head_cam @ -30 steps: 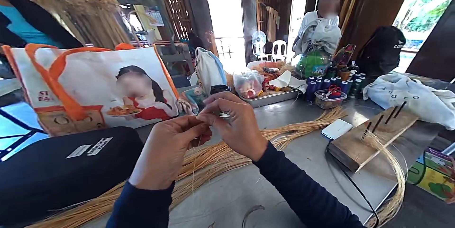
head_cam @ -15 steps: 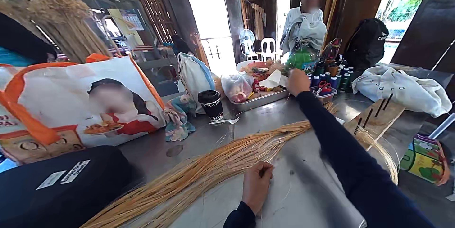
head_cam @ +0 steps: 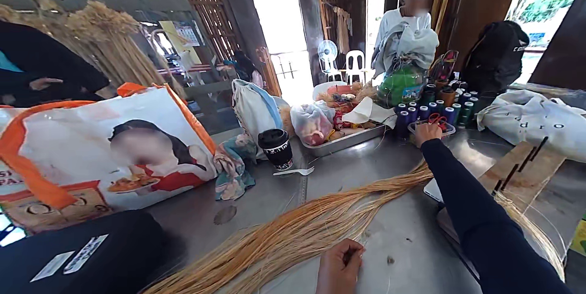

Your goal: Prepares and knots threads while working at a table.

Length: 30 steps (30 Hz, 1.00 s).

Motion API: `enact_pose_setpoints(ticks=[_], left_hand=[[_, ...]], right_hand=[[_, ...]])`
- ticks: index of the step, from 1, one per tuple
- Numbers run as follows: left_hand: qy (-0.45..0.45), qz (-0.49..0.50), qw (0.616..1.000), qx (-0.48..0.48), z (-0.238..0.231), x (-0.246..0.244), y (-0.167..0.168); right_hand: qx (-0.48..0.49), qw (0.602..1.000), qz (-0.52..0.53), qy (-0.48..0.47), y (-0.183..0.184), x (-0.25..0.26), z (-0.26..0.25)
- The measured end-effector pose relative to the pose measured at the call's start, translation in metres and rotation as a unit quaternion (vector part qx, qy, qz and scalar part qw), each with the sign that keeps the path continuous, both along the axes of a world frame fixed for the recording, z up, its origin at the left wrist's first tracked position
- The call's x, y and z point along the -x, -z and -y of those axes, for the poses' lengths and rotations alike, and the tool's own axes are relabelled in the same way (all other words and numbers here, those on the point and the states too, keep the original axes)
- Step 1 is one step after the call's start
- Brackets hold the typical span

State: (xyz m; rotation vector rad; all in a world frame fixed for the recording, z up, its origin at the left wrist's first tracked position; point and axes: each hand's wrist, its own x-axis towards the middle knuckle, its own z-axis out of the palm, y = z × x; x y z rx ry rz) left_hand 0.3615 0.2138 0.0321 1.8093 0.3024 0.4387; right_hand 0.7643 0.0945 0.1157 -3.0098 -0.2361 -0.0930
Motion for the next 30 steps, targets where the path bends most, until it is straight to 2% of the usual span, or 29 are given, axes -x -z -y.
enact_pose_setpoints(ticks=[9,14,16,18,21,23,26,30], left_hand=[[0.005,-0.001,1.0,0.002,0.0,0.0,0.003],[0.007,0.004,1.0,-0.003,-0.001,0.001,0.003],[0.007,0.006,1.0,-0.008,-0.001,0.002,0.004],[0.008,0.009,1.0,-0.008,-0.002,0.002,0.005],[0.008,0.009,1.0,-0.005,-0.002,0.002,0.005],[0.007,0.009,1.0,-0.003,-0.003,0.002,0.005],[0.009,0.013,1.0,-0.005,-0.002,0.001,0.005],[0.006,0.014,1.0,-0.007,-0.003,0.001,0.006]], right_hand=[[0.022,1.0,-0.005,0.008,-0.003,0.017,-0.026],[0.026,0.996,-0.054,-0.069,-0.018,0.037,-0.028],[0.003,0.992,-0.079,-0.097,-0.032,0.039,-0.025],[-0.064,0.99,-0.069,-0.107,-0.047,0.022,-0.014],[-0.139,0.99,0.007,-0.032,-0.07,0.005,0.006],[-0.118,0.992,0.043,-0.027,-0.065,-0.02,0.021],[-0.076,0.993,0.044,-0.083,-0.046,-0.047,0.038],[-0.037,0.994,0.015,-0.101,-0.027,-0.056,0.026]])
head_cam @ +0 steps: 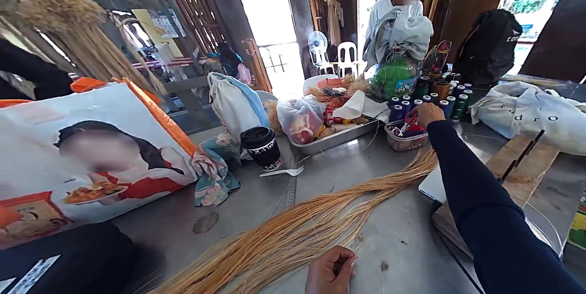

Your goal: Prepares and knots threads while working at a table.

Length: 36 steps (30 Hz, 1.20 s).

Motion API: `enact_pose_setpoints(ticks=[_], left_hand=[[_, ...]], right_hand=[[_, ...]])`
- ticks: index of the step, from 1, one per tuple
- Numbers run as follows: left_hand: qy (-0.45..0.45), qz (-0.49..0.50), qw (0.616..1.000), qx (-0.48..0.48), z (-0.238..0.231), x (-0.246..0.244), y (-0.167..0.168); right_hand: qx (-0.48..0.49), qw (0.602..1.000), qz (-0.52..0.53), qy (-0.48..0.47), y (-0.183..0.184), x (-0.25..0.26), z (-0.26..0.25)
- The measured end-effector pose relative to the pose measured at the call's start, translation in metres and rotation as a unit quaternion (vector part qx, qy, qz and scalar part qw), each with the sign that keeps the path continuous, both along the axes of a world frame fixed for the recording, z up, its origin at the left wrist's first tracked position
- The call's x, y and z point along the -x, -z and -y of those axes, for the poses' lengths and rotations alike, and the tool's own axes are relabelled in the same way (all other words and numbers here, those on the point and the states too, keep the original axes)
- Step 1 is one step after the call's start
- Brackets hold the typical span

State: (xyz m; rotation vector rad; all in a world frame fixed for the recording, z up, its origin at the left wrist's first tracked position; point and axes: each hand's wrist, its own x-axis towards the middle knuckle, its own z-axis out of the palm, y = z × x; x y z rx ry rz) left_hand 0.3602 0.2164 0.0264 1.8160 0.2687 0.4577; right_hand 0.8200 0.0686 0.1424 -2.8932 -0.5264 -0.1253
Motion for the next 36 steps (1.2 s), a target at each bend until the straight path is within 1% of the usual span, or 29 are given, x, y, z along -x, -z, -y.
enact_pose_setpoints(ticks=[4,8,12,14,17,20,22,24,25,27,28,30,32,33,34,36], left_hand=[[0.002,-0.006,1.0,-0.007,0.0,0.0,0.0],[-0.01,-0.015,1.0,-0.015,0.001,-0.003,-0.002],[-0.017,-0.015,1.0,-0.015,0.001,-0.004,-0.001],[-0.019,-0.014,1.0,-0.013,0.001,-0.004,-0.001],[-0.019,-0.015,1.0,-0.009,0.002,-0.004,-0.002],[-0.026,-0.019,0.999,-0.005,0.003,-0.005,-0.005],[-0.025,-0.029,0.999,-0.014,0.002,-0.005,-0.006],[-0.023,-0.04,0.999,-0.021,0.001,-0.006,-0.008],[-0.022,-0.045,0.998,-0.025,0.001,-0.006,-0.008],[-0.022,-0.055,0.998,-0.034,0.001,-0.006,-0.01],[-0.024,-0.056,0.997,-0.039,0.002,-0.005,-0.012],[-0.047,-0.023,0.997,-0.047,0.003,-0.002,-0.011],[-0.101,0.032,0.994,-0.027,0.005,0.007,-0.01],[-0.127,0.051,0.991,-0.006,0.006,0.014,-0.011],[-0.149,0.06,0.987,0.023,0.006,0.024,-0.015],[-0.181,0.05,0.98,0.067,0.003,0.05,-0.023]], right_hand=[[0.051,0.999,-0.015,0.0,0.013,-0.015,-0.007],[0.056,0.998,-0.005,0.0,0.023,-0.031,-0.008],[0.081,0.996,0.02,0.014,0.014,-0.021,-0.008],[0.086,0.995,0.04,0.024,-0.001,-0.004,-0.009],[0.076,0.994,0.074,0.031,-0.035,0.024,-0.007],[0.116,0.984,0.131,0.034,-0.071,0.051,0.0],[0.125,0.979,0.157,0.046,-0.097,0.073,0.011],[0.075,0.98,0.18,0.043,-0.122,0.102,0.026],[0.029,0.981,0.19,0.034,-0.132,0.118,0.037],[-0.091,0.974,0.207,-0.017,-0.141,0.151,0.059],[-0.147,0.969,0.194,-0.05,-0.138,0.171,0.069],[-0.21,0.96,0.136,-0.122,-0.117,0.222,0.083],[-0.244,0.948,0.072,-0.193,-0.076,0.274,0.091],[-0.253,0.943,0.027,-0.214,-0.054,0.296,0.092],[-0.239,0.944,-0.022,-0.226,-0.032,0.317,0.093],[-0.183,0.948,-0.069,-0.25,0.004,0.353,0.093]])
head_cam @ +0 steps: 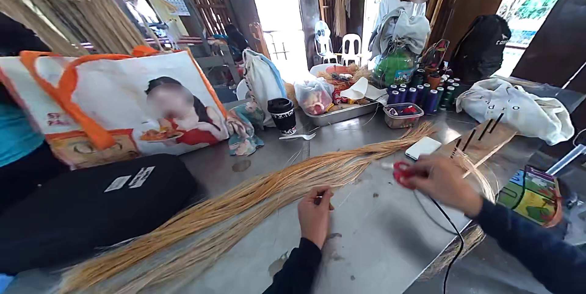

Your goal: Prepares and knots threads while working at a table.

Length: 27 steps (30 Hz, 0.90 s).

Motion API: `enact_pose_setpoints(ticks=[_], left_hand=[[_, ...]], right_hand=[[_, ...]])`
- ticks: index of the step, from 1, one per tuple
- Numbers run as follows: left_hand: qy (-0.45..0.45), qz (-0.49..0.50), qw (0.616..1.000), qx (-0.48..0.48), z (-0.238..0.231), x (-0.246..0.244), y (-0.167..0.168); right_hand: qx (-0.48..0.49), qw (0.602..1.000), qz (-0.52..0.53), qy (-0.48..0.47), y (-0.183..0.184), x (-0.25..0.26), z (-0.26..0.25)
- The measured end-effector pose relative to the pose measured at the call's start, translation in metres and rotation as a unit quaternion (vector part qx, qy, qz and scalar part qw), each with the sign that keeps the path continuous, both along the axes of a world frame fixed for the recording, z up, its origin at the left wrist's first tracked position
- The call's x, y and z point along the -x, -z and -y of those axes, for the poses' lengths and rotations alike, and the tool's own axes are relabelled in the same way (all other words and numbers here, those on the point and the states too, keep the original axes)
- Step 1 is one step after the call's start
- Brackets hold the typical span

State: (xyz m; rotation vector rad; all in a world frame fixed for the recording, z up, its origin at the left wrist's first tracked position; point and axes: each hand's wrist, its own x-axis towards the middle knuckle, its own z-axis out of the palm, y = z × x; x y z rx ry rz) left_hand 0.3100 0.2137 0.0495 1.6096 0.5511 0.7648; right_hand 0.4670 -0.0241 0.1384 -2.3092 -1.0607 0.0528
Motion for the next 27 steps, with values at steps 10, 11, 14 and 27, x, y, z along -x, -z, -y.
enact_pose_setpoints(ticks=[10,11,14,27], left_hand=[[-0.062,0.03,0.991,0.112,-0.038,0.081,-0.018],[-0.06,0.034,0.99,0.123,-0.04,0.081,-0.02],[-0.063,0.045,0.983,0.164,-0.042,0.079,-0.018],[-0.1,0.057,0.969,0.218,-0.04,0.071,-0.011]], right_hand=[[0.232,0.967,0.067,-0.079,0.052,0.067,-0.033],[0.255,0.96,0.072,-0.093,0.05,0.066,-0.035],[0.251,0.951,0.083,-0.157,0.048,0.056,-0.036],[-0.228,0.942,0.008,-0.245,0.076,0.064,-0.129]])
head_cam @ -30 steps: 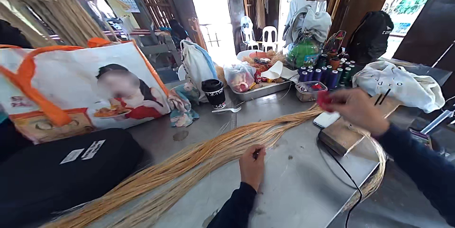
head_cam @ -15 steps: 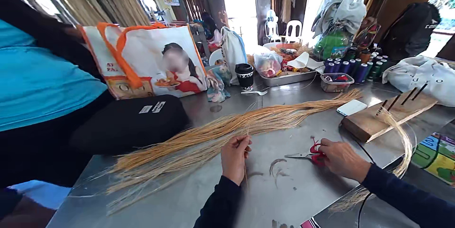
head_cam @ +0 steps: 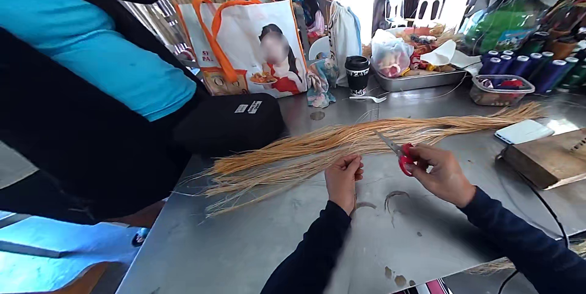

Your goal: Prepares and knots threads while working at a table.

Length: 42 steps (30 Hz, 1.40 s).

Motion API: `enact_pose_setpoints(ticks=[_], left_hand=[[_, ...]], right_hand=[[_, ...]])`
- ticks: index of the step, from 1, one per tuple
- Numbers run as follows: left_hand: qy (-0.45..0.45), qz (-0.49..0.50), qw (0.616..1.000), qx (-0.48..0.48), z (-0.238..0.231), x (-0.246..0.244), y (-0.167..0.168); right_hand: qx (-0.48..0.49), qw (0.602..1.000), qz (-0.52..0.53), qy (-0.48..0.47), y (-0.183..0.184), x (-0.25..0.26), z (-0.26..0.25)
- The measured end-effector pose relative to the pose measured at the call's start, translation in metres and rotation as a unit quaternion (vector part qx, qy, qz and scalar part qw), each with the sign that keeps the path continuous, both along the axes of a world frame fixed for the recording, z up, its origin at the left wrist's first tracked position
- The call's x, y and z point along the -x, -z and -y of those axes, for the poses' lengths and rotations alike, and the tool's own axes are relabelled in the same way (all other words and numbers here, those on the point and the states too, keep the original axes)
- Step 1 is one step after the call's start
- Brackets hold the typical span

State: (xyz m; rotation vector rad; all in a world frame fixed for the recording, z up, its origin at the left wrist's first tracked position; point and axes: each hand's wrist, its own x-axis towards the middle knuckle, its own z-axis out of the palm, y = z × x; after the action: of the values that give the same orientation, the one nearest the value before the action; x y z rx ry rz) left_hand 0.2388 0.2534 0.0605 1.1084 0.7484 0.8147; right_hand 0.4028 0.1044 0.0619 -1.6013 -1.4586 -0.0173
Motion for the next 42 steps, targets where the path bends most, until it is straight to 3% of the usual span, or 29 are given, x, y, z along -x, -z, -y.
enact_pose_setpoints(ticks=[5,9,14,28,42], left_hand=[[-0.008,-0.021,0.997,-0.068,0.002,-0.001,0.004],[-0.008,-0.034,0.99,-0.136,0.006,0.0,0.006],[0.001,-0.016,0.99,-0.143,0.012,0.001,0.005],[0.083,0.033,0.992,-0.086,0.019,0.005,0.004],[0.094,0.048,0.993,-0.048,0.021,0.005,0.001]], right_hand=[[-0.029,0.992,0.118,0.033,0.016,-0.003,-0.005],[0.005,0.961,0.265,0.085,0.019,-0.012,0.007],[-0.006,0.926,0.365,0.096,0.026,-0.026,0.013],[-0.017,0.923,0.374,0.095,0.032,-0.024,0.009],[-0.036,0.915,0.39,0.091,0.034,-0.022,0.008]])
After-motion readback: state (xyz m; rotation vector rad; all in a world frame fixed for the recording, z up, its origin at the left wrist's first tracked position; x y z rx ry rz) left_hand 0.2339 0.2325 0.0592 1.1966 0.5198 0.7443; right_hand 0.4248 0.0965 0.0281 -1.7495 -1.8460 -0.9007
